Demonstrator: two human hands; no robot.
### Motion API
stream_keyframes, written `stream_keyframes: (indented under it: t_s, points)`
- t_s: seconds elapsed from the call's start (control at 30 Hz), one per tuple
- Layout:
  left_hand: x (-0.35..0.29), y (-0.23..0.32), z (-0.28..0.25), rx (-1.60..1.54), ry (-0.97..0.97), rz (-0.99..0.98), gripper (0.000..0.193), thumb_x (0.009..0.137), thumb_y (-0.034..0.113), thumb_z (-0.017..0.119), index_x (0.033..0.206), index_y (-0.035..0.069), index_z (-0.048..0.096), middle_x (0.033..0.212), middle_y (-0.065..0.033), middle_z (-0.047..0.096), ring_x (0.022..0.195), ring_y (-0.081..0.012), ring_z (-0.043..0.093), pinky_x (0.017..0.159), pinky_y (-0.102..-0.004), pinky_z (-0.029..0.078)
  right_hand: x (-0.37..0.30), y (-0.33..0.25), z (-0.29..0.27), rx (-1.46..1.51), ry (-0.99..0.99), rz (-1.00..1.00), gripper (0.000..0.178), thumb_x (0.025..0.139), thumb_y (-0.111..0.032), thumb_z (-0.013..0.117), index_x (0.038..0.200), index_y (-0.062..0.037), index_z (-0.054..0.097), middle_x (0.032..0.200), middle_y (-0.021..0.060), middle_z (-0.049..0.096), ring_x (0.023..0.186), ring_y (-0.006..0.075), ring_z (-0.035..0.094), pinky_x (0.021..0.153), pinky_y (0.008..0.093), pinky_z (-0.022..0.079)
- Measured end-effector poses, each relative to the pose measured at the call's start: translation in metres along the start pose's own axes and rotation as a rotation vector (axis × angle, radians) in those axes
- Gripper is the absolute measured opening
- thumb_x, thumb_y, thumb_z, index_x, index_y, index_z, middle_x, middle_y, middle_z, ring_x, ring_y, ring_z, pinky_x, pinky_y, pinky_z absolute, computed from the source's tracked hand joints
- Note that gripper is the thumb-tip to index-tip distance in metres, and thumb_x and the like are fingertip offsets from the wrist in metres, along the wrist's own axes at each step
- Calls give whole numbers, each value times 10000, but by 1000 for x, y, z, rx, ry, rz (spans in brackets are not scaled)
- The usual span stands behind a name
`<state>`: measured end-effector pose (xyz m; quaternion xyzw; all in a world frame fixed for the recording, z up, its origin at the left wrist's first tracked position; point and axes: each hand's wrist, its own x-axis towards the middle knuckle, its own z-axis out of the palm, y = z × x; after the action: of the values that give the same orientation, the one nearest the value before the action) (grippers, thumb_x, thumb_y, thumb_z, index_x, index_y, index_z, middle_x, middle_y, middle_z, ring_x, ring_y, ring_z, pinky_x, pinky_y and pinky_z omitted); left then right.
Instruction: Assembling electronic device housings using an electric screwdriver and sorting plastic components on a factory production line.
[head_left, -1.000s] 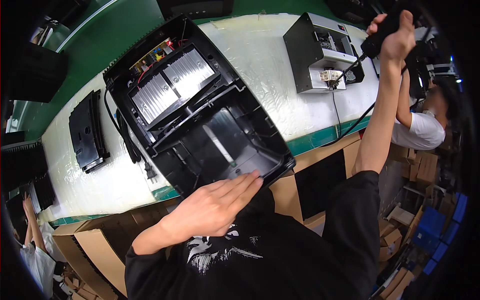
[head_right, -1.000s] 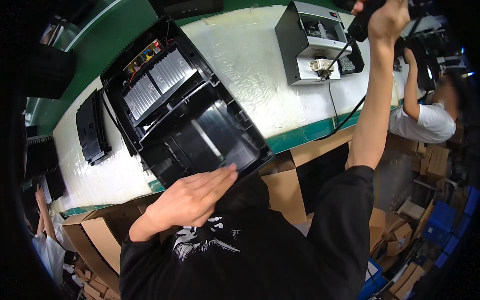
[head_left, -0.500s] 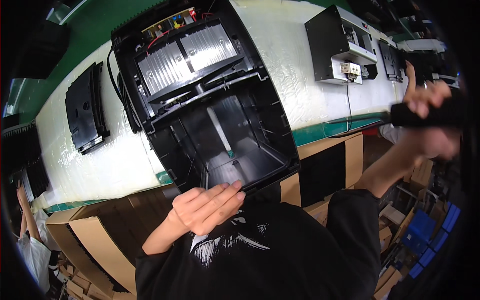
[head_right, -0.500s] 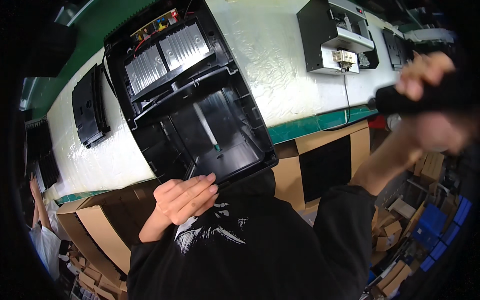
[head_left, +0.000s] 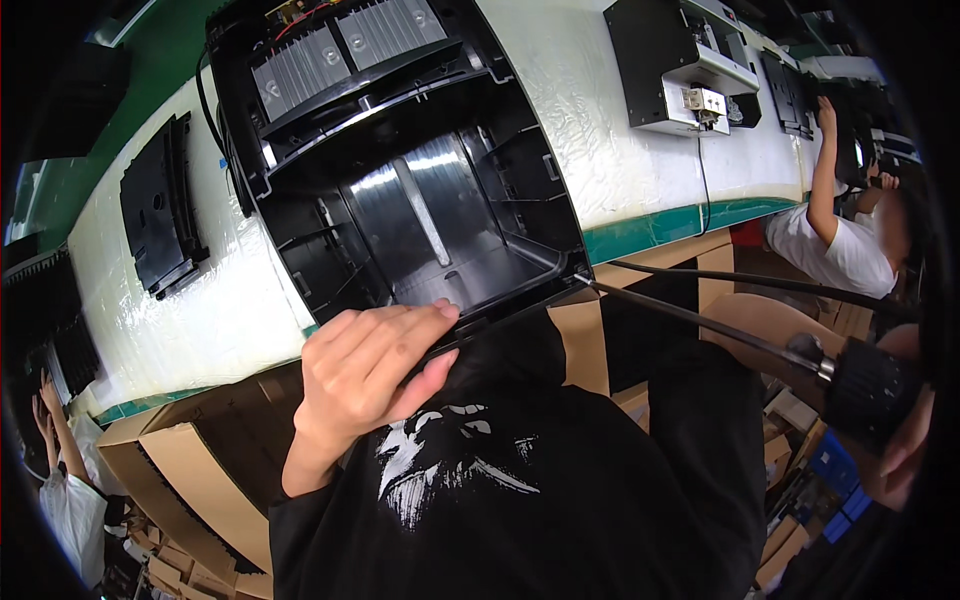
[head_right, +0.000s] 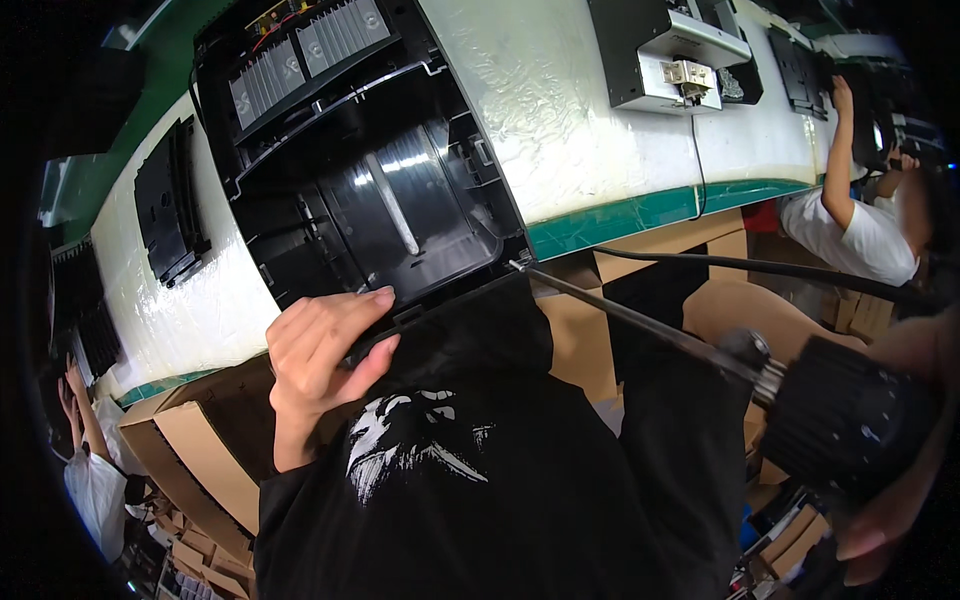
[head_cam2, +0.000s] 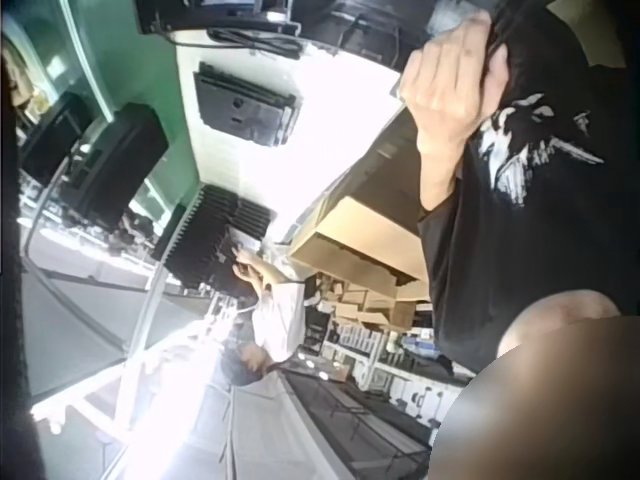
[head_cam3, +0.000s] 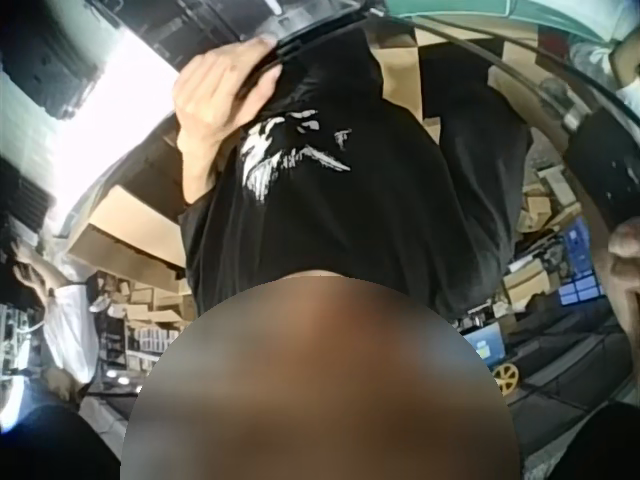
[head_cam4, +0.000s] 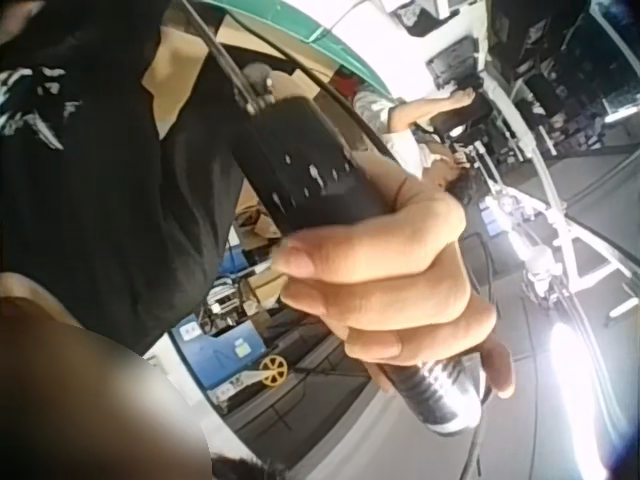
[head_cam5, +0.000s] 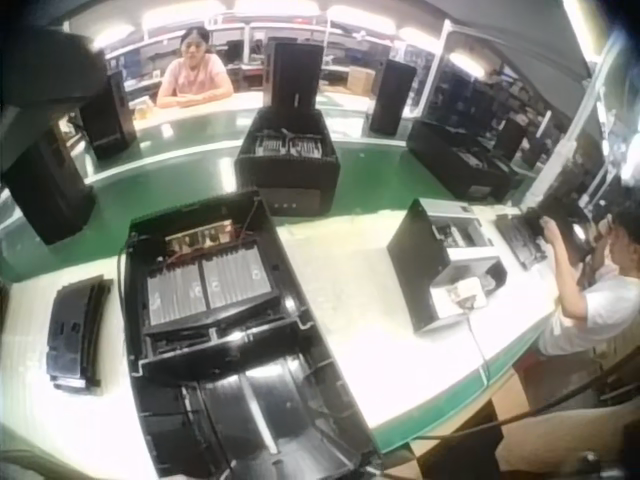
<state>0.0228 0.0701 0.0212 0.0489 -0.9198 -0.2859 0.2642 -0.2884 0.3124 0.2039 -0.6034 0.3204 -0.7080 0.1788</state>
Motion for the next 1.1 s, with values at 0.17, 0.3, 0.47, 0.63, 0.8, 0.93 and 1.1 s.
stream_keyframes:
  t_s: [0.17, 0.3, 0.47, 0.63, 0.8, 0.93, 1.1]
  points:
    - [22, 10, -6, 40, -262, -89, 279, 698, 156, 695, 931, 20, 625, 835, -32, 636, 686, -165, 595, 568, -247, 433, -4, 63, 52, 17, 28, -60, 336, 876, -339, 488, 903, -5, 489, 624, 80, 522, 491, 174, 540, 457, 255, 519]
    - [31, 10, 0, 6, -371, -107, 342, 691, 168, 689, 989, 21, 610, 885, -36, 614, 741, -182, 586, 615, -273, 463, -20, 67, 56, 20, 38, -99, 248, 865, -271, 541, 839, -25, 514, 631, 84, 541, 510, 174, 560, 481, 238, 522]
    - [26, 8, 1, -10, -371, -150, 369, 689, 178, 688, 1015, 25, 609, 903, -37, 619, 758, -191, 592, 640, -281, 485, -23, 99, 82, -30, 82, -120, 278, 827, -307, 584, 767, -44, 515, 646, 69, 539, 510, 159, 561, 480, 220, 512]
    - [28, 12, -1, -17, -358, -197, 341, 694, 173, 690, 995, 25, 628, 896, -54, 642, 755, -205, 610, 639, -285, 491, -16, 97, 89, -207, 82, 50, 634, 720, -670, 578, 687, -50, 447, 695, 7, 473, 459, 106, 514, 411, 205, 464]
    - [27, 12, 0, -34, -335, -226, 319, 694, 164, 694, 977, 26, 644, 886, -72, 659, 750, -221, 624, 639, -291, 493, -13, 106, 83, -99, -170, 253, 701, 705, -705, 559, 744, -14, 446, 703, 37, 480, 486, 161, 531, 430, 215, 467]
    - [26, 11, 0, -40, -331, -216, 323, 690, 161, 696, 979, 26, 645, 878, -73, 658, 746, -220, 624, 637, -293, 494, -16, 115, 94, -140, -133, 220, 729, 679, -722, 565, 750, -8, 438, 683, 49, 480, 474, 164, 519, 422, 229, 469]
    - [24, 11, -1, -41, -326, -211, 327, 688, 164, 697, 981, 27, 646, 876, -72, 657, 739, -220, 622, 634, -294, 493, -19, 126, 107, -196, -90, 179, 766, 646, -745, 573, 758, -1, 426, 659, 63, 478, 459, 167, 504, 412, 247, 472]
